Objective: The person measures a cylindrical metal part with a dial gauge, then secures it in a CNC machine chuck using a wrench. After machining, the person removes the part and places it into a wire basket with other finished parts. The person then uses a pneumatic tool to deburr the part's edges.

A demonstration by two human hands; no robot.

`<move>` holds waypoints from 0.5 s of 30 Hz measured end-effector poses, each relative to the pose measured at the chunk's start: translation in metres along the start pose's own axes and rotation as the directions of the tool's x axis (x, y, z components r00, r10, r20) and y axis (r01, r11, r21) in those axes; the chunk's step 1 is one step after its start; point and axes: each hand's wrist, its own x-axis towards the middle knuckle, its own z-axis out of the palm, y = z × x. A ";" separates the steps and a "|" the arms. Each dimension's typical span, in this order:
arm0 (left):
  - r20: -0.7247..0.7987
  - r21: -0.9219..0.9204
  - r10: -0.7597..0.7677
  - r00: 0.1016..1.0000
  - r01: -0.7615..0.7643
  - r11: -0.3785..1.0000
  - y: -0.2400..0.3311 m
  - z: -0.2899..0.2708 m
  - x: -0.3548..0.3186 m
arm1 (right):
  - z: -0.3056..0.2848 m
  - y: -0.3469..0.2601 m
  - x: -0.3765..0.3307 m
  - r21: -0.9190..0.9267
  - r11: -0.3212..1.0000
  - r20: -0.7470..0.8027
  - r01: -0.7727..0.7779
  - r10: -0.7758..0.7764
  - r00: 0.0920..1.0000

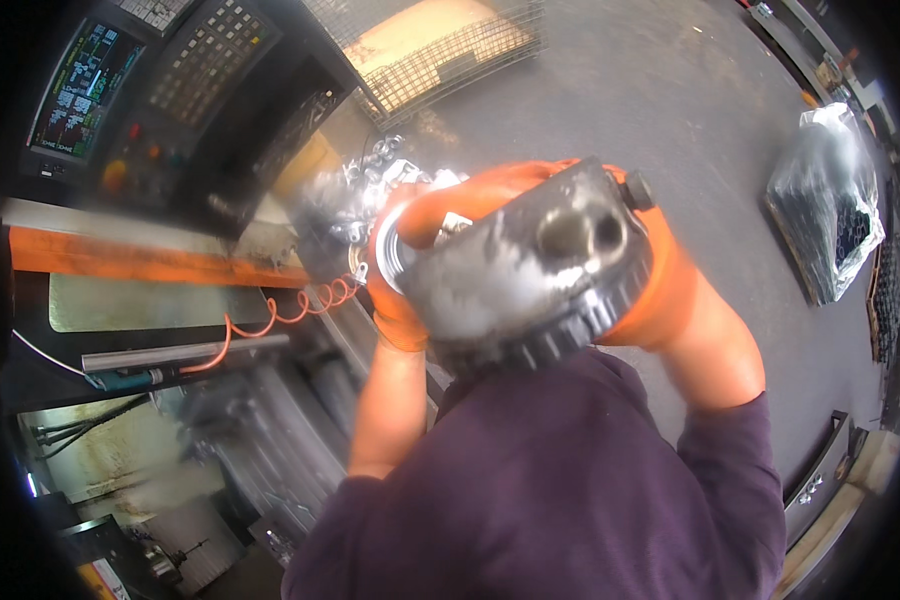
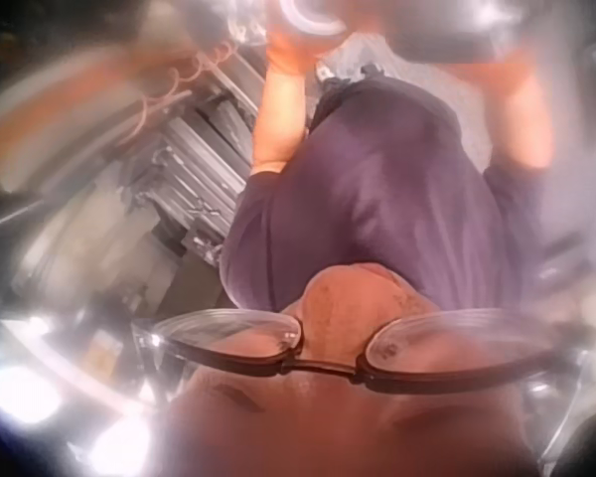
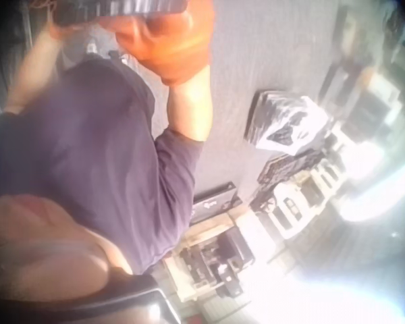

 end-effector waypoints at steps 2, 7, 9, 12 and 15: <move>0.092 0.007 0.079 0.993 -0.080 0.997 0.005 -0.007 0.002 | -0.019 -0.004 0.005 -0.064 0.994 0.171 0.090 -0.078 0.982; 0.336 -0.141 0.030 0.941 0.018 0.990 0.036 -0.034 0.007 | -0.002 -0.015 0.009 0.056 0.982 0.054 0.179 -0.181 0.982; 0.428 -0.363 -0.025 0.904 0.196 0.911 0.032 -0.034 0.006 | 0.002 -0.015 0.010 0.060 0.975 0.038 0.215 -0.218 0.975; 0.541 -0.514 -0.040 0.840 0.367 0.775 0.024 -0.037 0.002 | 0.006 -0.016 0.011 0.074 0.964 0.035 0.255 -0.258 0.966; 0.622 -0.546 -0.079 0.779 0.503 0.670 0.034 -0.045 0.000 | 0.015 -0.018 0.013 0.105 0.951 0.034 0.291 -0.295 0.955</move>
